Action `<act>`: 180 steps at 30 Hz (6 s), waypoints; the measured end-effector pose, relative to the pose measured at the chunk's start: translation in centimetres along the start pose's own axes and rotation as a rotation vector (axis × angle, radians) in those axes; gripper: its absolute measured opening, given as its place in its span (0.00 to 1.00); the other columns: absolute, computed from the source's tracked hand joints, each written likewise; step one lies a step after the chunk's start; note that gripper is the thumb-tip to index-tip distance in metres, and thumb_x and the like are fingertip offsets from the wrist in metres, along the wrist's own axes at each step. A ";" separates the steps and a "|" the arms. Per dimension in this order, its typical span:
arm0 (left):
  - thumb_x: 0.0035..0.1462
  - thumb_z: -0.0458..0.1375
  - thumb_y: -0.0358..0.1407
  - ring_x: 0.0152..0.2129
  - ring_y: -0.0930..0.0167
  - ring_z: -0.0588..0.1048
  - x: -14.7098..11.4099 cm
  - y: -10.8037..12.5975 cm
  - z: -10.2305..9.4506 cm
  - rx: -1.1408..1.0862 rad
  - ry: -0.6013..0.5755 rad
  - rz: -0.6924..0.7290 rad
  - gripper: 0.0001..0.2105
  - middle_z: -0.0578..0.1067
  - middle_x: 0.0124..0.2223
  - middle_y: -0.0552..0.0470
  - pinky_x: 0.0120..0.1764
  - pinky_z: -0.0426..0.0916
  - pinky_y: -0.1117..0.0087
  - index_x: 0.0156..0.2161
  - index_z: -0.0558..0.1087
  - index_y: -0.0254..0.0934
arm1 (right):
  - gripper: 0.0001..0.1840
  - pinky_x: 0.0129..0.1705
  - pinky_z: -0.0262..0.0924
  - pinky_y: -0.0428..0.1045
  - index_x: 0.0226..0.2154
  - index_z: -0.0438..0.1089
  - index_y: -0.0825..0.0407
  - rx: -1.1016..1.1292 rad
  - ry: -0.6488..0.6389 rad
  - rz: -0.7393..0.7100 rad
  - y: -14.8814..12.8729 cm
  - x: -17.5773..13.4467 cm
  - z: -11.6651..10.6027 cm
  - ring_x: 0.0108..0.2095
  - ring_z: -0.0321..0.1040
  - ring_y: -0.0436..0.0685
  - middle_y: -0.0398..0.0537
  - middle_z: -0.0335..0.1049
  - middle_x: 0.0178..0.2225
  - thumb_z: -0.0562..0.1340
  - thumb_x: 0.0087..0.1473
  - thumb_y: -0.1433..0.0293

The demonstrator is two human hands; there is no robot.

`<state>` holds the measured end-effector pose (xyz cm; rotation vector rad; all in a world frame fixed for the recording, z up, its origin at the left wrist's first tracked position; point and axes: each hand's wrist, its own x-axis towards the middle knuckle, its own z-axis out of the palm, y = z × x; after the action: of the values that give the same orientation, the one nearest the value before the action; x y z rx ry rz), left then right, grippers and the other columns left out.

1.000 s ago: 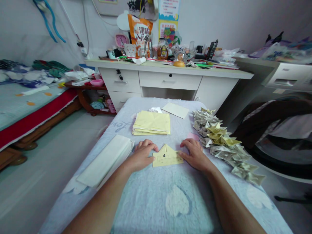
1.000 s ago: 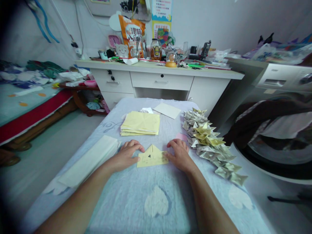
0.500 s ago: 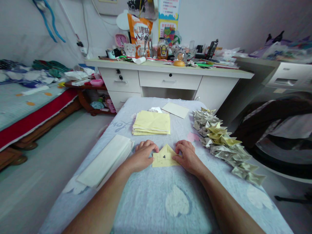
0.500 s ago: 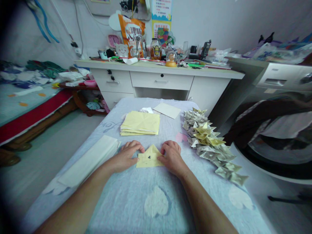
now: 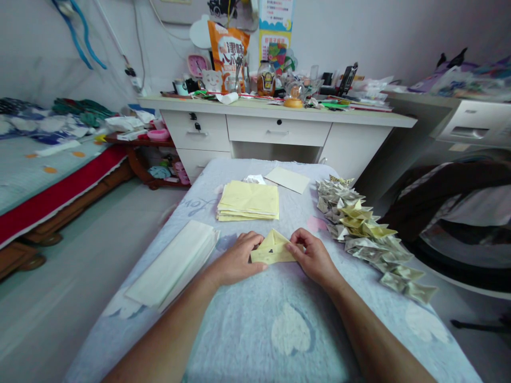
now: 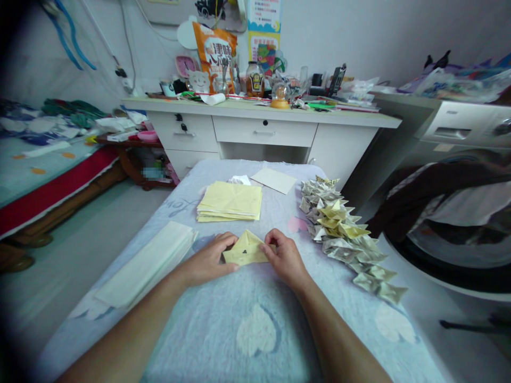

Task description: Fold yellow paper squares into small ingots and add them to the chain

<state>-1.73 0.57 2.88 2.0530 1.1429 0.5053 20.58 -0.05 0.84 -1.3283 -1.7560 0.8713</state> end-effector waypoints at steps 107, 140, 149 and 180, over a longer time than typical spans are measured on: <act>0.58 0.54 0.35 0.35 0.68 0.69 1.2 -1.6 2.3 0.379 0.270 -0.005 0.08 0.71 0.33 0.50 0.40 0.60 0.68 0.29 0.74 0.38 | 0.10 0.38 0.49 0.48 0.27 0.70 0.53 -0.561 -0.104 -0.056 1.4 0.6 -1.9 0.36 0.59 0.54 0.47 0.66 0.33 0.56 0.57 0.71; 0.52 0.58 0.34 0.33 0.68 0.69 1.6 -1.8 1.9 0.415 0.294 -0.161 0.05 0.71 0.31 0.52 0.39 0.61 0.69 0.26 0.72 0.39 | 0.09 0.36 0.47 0.49 0.25 0.69 0.53 -0.642 -0.026 0.011 1.6 0.7 -1.7 0.36 0.58 0.56 0.49 0.66 0.35 0.59 0.54 0.69; 0.53 0.57 0.34 0.34 0.68 0.68 1.5 -1.6 2.0 0.428 0.290 -0.165 0.05 0.71 0.32 0.51 0.39 0.59 0.68 0.27 0.71 0.38 | 0.09 0.38 0.48 0.49 0.25 0.70 0.53 -0.637 -0.008 0.026 1.7 0.7 -1.7 0.37 0.58 0.56 0.49 0.66 0.34 0.59 0.54 0.69; 0.63 0.50 0.35 0.39 0.67 0.64 0.6 0.8 2.7 0.718 0.105 0.134 0.10 0.69 0.37 0.53 0.44 0.55 0.62 0.46 0.71 0.47 | 0.08 0.40 0.47 0.49 0.25 0.70 0.53 -0.657 -0.010 0.092 1.7 0.9 -1.8 0.38 0.58 0.56 0.48 0.66 0.35 0.59 0.53 0.69</act>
<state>0.70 -0.29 1.71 2.7545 1.3914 0.2842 22.78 1.30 0.43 -1.8237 -2.0955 0.3418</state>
